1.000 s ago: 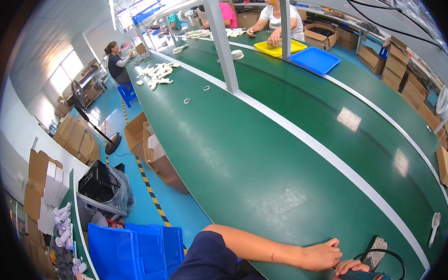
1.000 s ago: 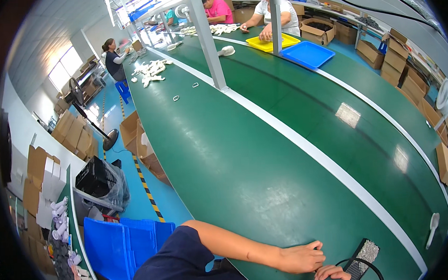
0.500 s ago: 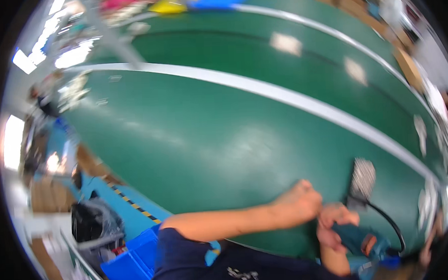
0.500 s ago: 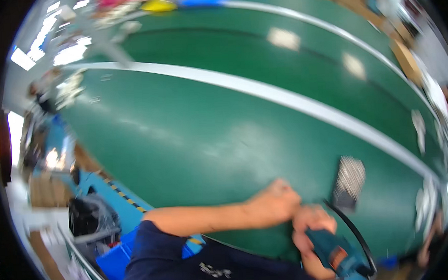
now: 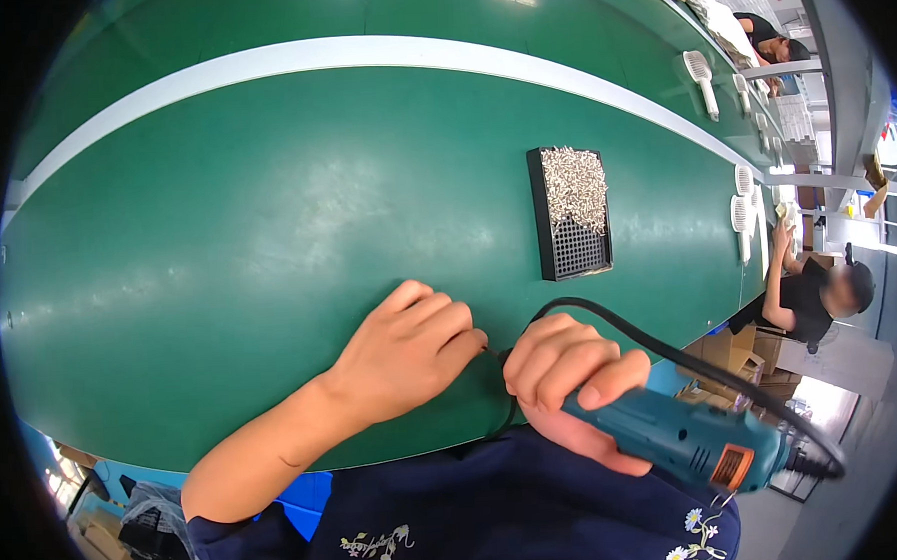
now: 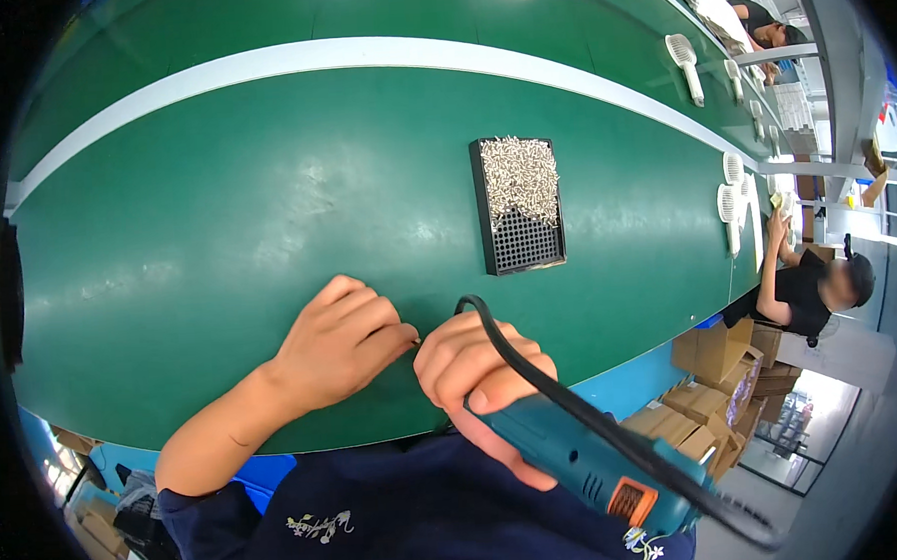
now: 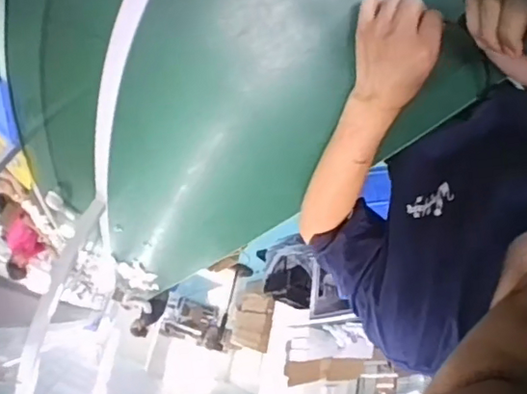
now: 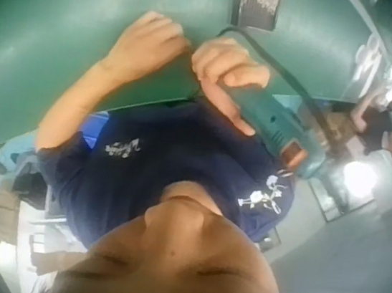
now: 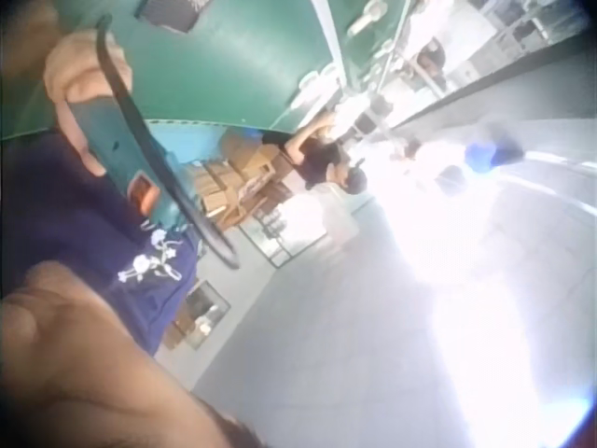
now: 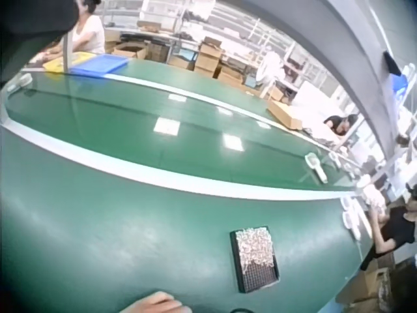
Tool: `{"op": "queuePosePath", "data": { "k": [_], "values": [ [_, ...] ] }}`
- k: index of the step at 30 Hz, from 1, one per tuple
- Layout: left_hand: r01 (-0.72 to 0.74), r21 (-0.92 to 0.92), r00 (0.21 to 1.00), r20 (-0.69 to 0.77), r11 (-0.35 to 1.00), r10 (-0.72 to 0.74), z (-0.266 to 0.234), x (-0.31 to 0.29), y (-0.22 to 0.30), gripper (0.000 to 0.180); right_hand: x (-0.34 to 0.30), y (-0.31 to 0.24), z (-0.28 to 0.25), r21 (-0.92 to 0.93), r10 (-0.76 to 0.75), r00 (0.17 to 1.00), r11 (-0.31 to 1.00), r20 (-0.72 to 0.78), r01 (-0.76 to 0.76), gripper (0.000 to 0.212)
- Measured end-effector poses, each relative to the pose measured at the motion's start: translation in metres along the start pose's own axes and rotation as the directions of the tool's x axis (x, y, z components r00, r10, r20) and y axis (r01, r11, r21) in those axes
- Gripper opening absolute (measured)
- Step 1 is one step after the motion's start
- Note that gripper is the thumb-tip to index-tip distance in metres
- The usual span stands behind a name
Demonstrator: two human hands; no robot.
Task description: Assembling portable mini fans using an electric screwdriver on an electronics assembly line.
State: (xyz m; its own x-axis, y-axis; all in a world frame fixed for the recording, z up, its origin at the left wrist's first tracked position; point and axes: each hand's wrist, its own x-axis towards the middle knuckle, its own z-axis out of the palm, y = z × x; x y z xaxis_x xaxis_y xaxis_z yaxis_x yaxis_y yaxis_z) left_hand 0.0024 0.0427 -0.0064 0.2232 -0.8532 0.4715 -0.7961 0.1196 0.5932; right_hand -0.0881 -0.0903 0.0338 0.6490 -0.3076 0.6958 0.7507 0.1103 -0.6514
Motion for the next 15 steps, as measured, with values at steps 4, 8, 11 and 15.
{"op": "queuePosePath", "data": {
  "k": [4,8,11,15],
  "values": [
    [0.07,-0.061,0.997,-0.018,0.996,-0.071,0.001,0.001,-0.008,0.015,-0.004,0.011,0.0,-0.11,-0.051,0.999,0.993,0.013,0.052,0.067],
    [0.096,-0.095,0.995,-0.012,0.991,-0.097,-0.011,0.009,-0.011,0.016,0.003,0.01,-0.003,-0.139,-0.008,0.998,0.99,0.068,0.018,0.067],
    [0.124,-0.111,0.99,-0.052,0.986,-0.13,-0.034,0.013,-0.016,0.023,0.003,0.012,-0.005,-0.085,0.017,0.999,0.996,0.047,-0.012,0.068],
    [0.209,-0.036,0.933,-0.293,0.977,-0.21,-0.043,0.006,-0.03,0.021,-0.003,0.016,-0.003,-0.058,0.034,0.999,0.998,-0.022,-0.036,0.071]
  ]
}}
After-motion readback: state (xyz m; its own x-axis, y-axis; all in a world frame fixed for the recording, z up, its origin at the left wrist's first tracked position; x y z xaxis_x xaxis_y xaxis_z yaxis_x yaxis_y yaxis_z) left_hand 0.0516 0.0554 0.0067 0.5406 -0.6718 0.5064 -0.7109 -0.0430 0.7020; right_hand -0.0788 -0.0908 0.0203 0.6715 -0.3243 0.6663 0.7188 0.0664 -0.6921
